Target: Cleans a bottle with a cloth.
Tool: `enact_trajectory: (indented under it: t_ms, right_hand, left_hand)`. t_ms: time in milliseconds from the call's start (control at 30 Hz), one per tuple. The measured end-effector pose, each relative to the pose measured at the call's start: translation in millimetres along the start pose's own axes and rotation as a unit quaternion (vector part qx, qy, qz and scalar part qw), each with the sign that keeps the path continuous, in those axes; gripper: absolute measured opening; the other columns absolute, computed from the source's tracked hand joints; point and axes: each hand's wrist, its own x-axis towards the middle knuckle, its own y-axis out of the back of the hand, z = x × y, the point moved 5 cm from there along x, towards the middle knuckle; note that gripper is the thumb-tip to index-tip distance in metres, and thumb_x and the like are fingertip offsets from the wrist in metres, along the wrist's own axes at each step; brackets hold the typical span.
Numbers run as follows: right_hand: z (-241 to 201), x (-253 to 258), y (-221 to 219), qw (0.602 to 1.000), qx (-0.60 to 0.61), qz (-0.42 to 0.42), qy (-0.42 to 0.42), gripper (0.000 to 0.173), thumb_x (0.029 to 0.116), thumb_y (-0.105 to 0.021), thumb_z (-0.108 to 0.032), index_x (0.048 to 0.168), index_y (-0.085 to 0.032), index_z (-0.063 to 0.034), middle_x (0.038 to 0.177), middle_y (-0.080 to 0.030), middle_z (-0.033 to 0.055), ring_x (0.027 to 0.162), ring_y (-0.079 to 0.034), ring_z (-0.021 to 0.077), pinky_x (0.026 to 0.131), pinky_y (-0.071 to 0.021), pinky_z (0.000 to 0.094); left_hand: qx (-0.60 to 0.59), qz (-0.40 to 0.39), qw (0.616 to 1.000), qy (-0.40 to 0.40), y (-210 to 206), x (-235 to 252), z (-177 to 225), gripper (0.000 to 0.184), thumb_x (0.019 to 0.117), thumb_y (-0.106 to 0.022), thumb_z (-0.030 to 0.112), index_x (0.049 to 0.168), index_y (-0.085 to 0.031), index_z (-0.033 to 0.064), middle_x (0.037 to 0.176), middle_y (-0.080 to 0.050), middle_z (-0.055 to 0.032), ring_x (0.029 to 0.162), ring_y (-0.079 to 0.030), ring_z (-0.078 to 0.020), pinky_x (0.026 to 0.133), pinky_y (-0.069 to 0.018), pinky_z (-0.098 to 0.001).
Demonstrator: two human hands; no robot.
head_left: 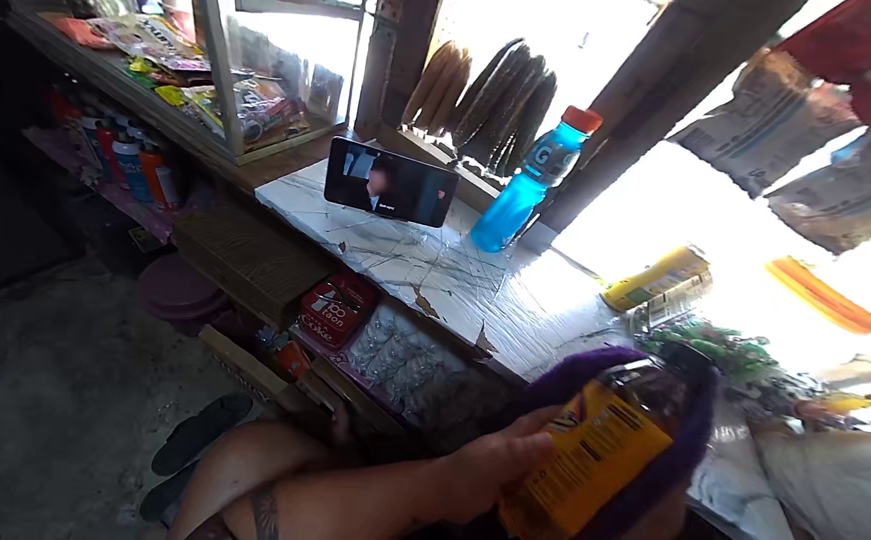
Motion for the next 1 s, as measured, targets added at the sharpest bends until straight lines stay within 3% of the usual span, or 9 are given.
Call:
enact_trajectory:
  t_ms: [67, 133, 233, 333, 433, 733, 933, 1000]
  right_hand:
    - [-3, 3, -19, 0.995, -0.087, -0.038, 0.013, 0.071, 0.1053, -0.035, -0.059, 0.160, -0.026, -0.0146, 0.153, -0.048, -0.0019, 0.138, -0.047, 0.0084, 0.115, -0.0415, 0.0302]
    - [-5, 5, -37, 0.996, -0.070, -0.059, 0.007, 0.068, 0.1037, -0.040, -0.059, 0.162, -0.023, -0.0285, 0.156, -0.043, -0.0097, 0.140, -0.044, 0.0053, 0.116, -0.0385, 0.0277]
    - [-8, -5, -51, 0.979, -0.143, -0.130, 0.065, 0.059, 0.1088, -0.029, -0.052, 0.164, -0.011, -0.0371, 0.164, -0.030, -0.0166, 0.146, -0.032, -0.0013, 0.123, -0.0276, 0.0258]
    - [1, -22, -59, 0.958, -0.213, -0.165, 0.101, 0.062, 0.1101, -0.023, -0.050, 0.165, -0.004, -0.0290, 0.169, -0.019, -0.0091, 0.150, -0.024, 0.0000, 0.126, -0.0212, 0.0282]
    - [7, -34, -64, 0.950, -0.234, -0.172, 0.113, 0.064, 0.1101, -0.024, -0.050, 0.165, -0.002, -0.0256, 0.171, -0.015, -0.0057, 0.152, -0.019, 0.0002, 0.127, -0.0176, 0.0275]
    - [10, -32, -64, 0.956, -0.198, -0.184, 0.111, 0.069, 0.1097, -0.031, -0.049, 0.165, -0.002, -0.0201, 0.171, -0.016, 0.0016, 0.152, -0.021, 0.0036, 0.127, -0.0195, 0.0287]
    - [15, -21, -62, 0.979, -0.104, -0.159, 0.070, 0.064, 0.1092, -0.039, -0.044, 0.162, -0.019, -0.0155, 0.166, -0.029, -0.0016, 0.147, -0.033, 0.0025, 0.124, -0.0295, 0.0267]
    - [15, -19, -61, 0.981, -0.086, -0.160, 0.061, 0.063, 0.1092, -0.040, -0.043, 0.162, -0.020, -0.0138, 0.165, -0.029, -0.0014, 0.146, -0.035, 0.0025, 0.123, -0.0312, 0.0262]
  left_hand:
    - [-0.026, 0.017, 1.000, -0.005, 7, 0, 4, 0.080, 0.0953, -0.050, 0.069, 0.152, -0.036, 0.0150, 0.127, -0.064, 0.0070, 0.108, -0.065, -0.0023, 0.091, -0.0559, -0.0243]
    - [-0.039, 0.025, 0.999, -0.012, 12, -1, 8, 0.074, 0.0950, -0.053, 0.067, 0.149, -0.042, 0.0184, 0.128, -0.065, 0.0098, 0.113, -0.064, -0.0011, 0.096, -0.0540, -0.0237]
    - [-0.066, 0.030, 0.996, -0.053, 17, -2, 15, 0.058, 0.0952, -0.056, 0.062, 0.140, -0.054, 0.0251, 0.123, -0.069, 0.0115, 0.113, -0.065, 0.0003, 0.098, -0.0529, -0.0220]
    - [-0.097, 0.025, 0.989, -0.105, 20, -2, 27, 0.045, 0.0983, -0.054, 0.056, 0.129, -0.068, 0.0263, 0.118, -0.073, 0.0089, 0.110, -0.067, -0.0007, 0.097, -0.0540, -0.0222]
    - [-0.097, 0.017, 0.985, -0.145, 23, -2, 35, 0.042, 0.1022, -0.051, 0.050, 0.127, -0.070, 0.0226, 0.119, -0.074, 0.0072, 0.111, -0.067, -0.0011, 0.098, -0.0534, -0.0222]
    - [-0.111, 0.036, 0.982, -0.146, 23, -2, 35, 0.041, 0.1028, -0.051, 0.047, 0.124, -0.072, 0.0189, 0.115, -0.075, 0.0042, 0.109, -0.069, -0.0027, 0.096, -0.0546, -0.0229]
    - [-0.096, 0.102, 0.983, -0.116, 28, 0, 27, 0.043, 0.0991, -0.055, 0.053, 0.120, -0.072, 0.0190, 0.111, -0.075, 0.0019, 0.105, -0.070, -0.0059, 0.093, -0.0567, -0.0261]
    - [-0.089, 0.114, 0.983, -0.112, 28, 1, 28, 0.044, 0.0990, -0.055, 0.053, 0.120, -0.072, 0.0186, 0.111, -0.075, 0.0016, 0.104, -0.070, -0.0060, 0.093, -0.0569, -0.0259]
